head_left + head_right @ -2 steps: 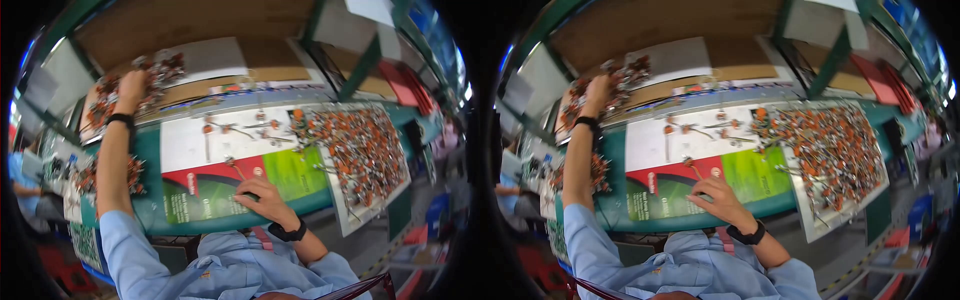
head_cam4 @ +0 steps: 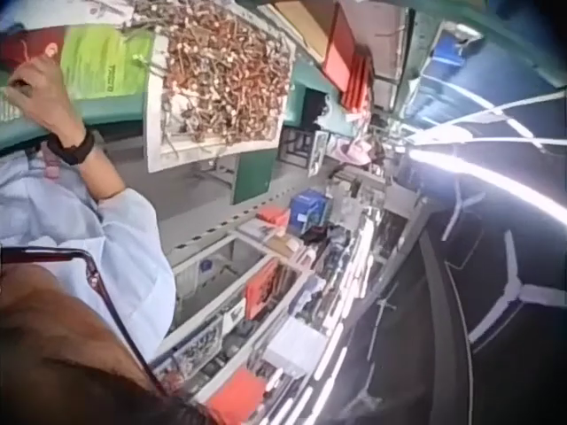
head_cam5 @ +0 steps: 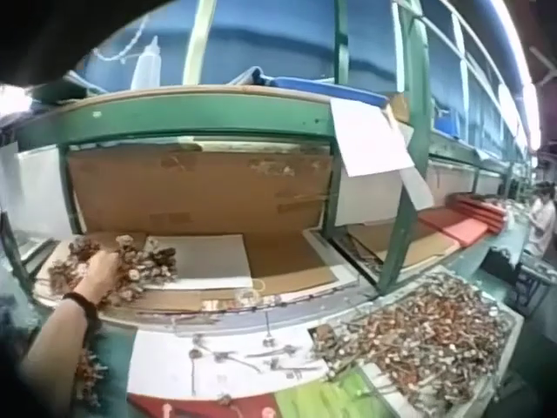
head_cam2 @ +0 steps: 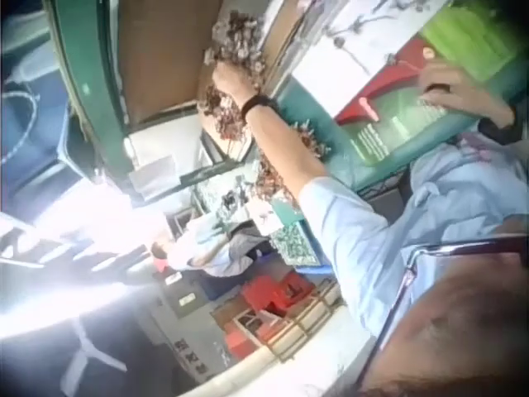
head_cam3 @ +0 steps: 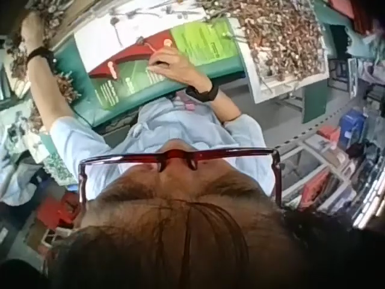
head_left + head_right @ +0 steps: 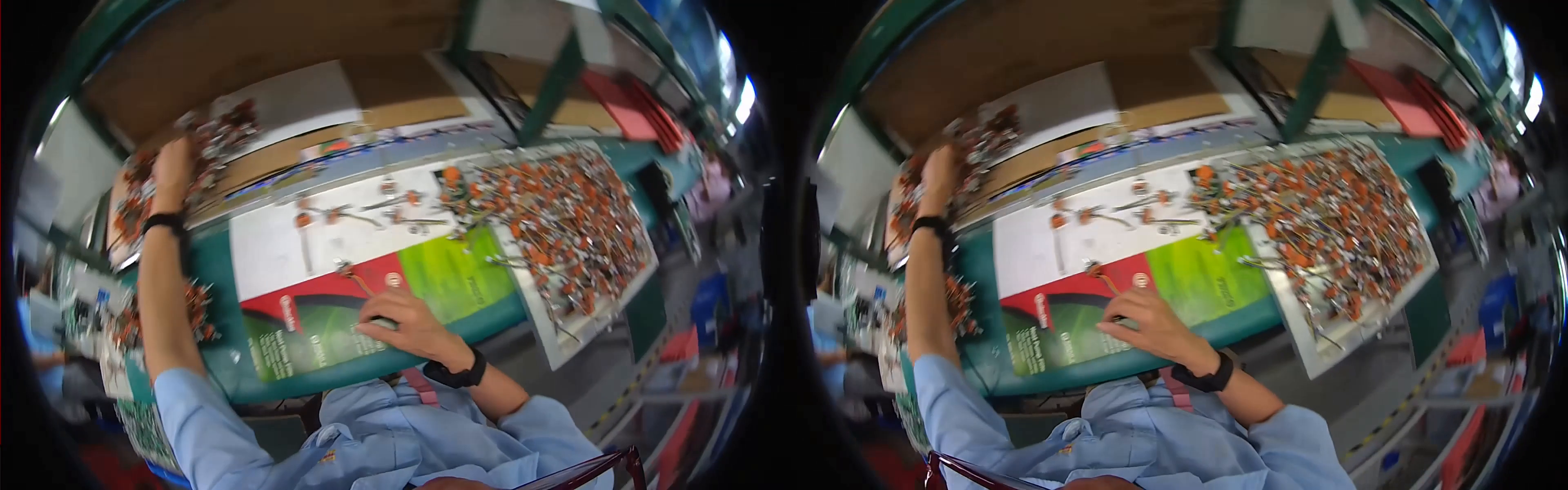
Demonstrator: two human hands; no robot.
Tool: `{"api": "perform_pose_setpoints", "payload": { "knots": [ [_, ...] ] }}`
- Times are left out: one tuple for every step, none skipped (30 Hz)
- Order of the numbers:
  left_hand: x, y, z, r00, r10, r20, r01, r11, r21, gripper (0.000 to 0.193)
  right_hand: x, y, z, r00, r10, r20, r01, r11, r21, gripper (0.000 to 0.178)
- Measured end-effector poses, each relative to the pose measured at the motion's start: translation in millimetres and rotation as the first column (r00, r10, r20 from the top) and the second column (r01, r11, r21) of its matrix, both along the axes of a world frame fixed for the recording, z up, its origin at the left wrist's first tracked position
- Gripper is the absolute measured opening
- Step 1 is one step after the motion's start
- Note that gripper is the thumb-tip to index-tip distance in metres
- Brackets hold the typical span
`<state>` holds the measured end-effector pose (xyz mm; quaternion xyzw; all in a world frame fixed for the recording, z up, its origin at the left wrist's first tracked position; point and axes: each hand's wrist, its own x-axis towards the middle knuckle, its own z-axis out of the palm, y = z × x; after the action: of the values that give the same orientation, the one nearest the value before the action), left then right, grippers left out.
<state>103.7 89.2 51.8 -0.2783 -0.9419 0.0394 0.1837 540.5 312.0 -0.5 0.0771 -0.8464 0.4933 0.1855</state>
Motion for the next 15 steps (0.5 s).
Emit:
{"api": "perform_pose_setpoints", "payload": {
  "knots": [
    [-18, -48, 51, 0.988, 0.114, -0.102, -0.104, 0.99, 0.097, 0.019, -56, -21, -11, 0.987, 0.079, -0.14, -0.081, 0.997, -0.012, 0.014],
    [-13, -80, 40, 0.992, 0.107, -0.067, -0.097, 0.985, 0.141, 0.019, -47, -23, -11, 0.981, 0.138, -0.138, -0.14, 0.99, -0.007, 0.015],
    [0, -49, 31, 0.996, 0.067, -0.057, -0.056, 0.981, 0.183, 0.019, -35, -7, -15, 0.987, 0.119, -0.111, -0.12, 0.993, -0.008, 0.017],
    [-5, -71, 27, 0.984, 0.167, -0.06, -0.166, 0.986, 0.026, 0.021, -24, -7, -12, 0.98, 0.145, -0.134, -0.146, 0.989, 0.005, 0.015],
    [-4, -56, 29, 0.971, 0.228, -0.078, -0.234, 0.969, -0.082, 0.03, -21, -3, -12, 0.979, 0.13, -0.156, -0.127, 0.992, 0.025, 0.014],
    [-1, -50, 23, 0.975, 0.187, -0.123, -0.204, 0.969, -0.139, 0.041, -18, 3, -12, 0.984, 0.13, -0.118, -0.127, 0.991, 0.038, 0.016],
    [-2, -49, 22, 0.971, 0.211, -0.114, -0.227, 0.962, -0.152, 0.046, -16, 2, -9, 0.988, 0.093, -0.122, -0.088, 0.995, 0.044, 0.016],
    [-16, -106, 17, 0.943, 0.234, -0.237, -0.272, 0.951, -0.147, 0.045, -14, -11, -2, 0.98, 0.105, -0.167, -0.107, 0.994, -0.003, 0.019],
    [-13, -87, 15, 0.942, 0.263, -0.209, -0.299, 0.94, -0.166, 0.044, -12, -9, -2, 0.982, 0.053, -0.181, -0.059, 0.998, -0.032, 0.022],
    [-2, -57, 19, 0.942, 0.285, -0.178, -0.317, 0.93, -0.185, 0.044, -4, 0, -2, 0.986, 0.003, -0.166, -0.001, 1.0, 0.008, 0.035],
    [27, -3, 26, 0.945, 0.245, -0.218, -0.273, 0.956, -0.108, 0.046, 9, 15, 3, 0.986, -0.058, -0.156, 0.063, 0.998, 0.023, 0.035],
    [49, 19, 35, 0.951, 0.221, -0.217, -0.247, 0.964, -0.1, 0.046, 24, 26, 18, 0.978, -0.122, -0.169, 0.148, 0.978, 0.149, 0.044],
    [68, 29, 44, 0.971, 0.097, -0.217, -0.111, 0.992, -0.055, 0.048, 40, 34, 34, 0.967, -0.17, -0.192, 0.218, 0.939, 0.267, 0.053],
    [85, 39, 52, 0.974, -0.029, -0.224, 0.027, 1.0, -0.011, 0.051, 58, 44, 49, 0.955, -0.228, -0.191, 0.286, 0.881, 0.378, 0.059],
    [96, 50, 57, 0.979, -0.16, -0.123, 0.165, 0.986, 0.034, 0.056, 77, 57, 63, 0.938, -0.285, -0.197, 0.346, 0.804, 0.484, 0.065]
  ]
}}
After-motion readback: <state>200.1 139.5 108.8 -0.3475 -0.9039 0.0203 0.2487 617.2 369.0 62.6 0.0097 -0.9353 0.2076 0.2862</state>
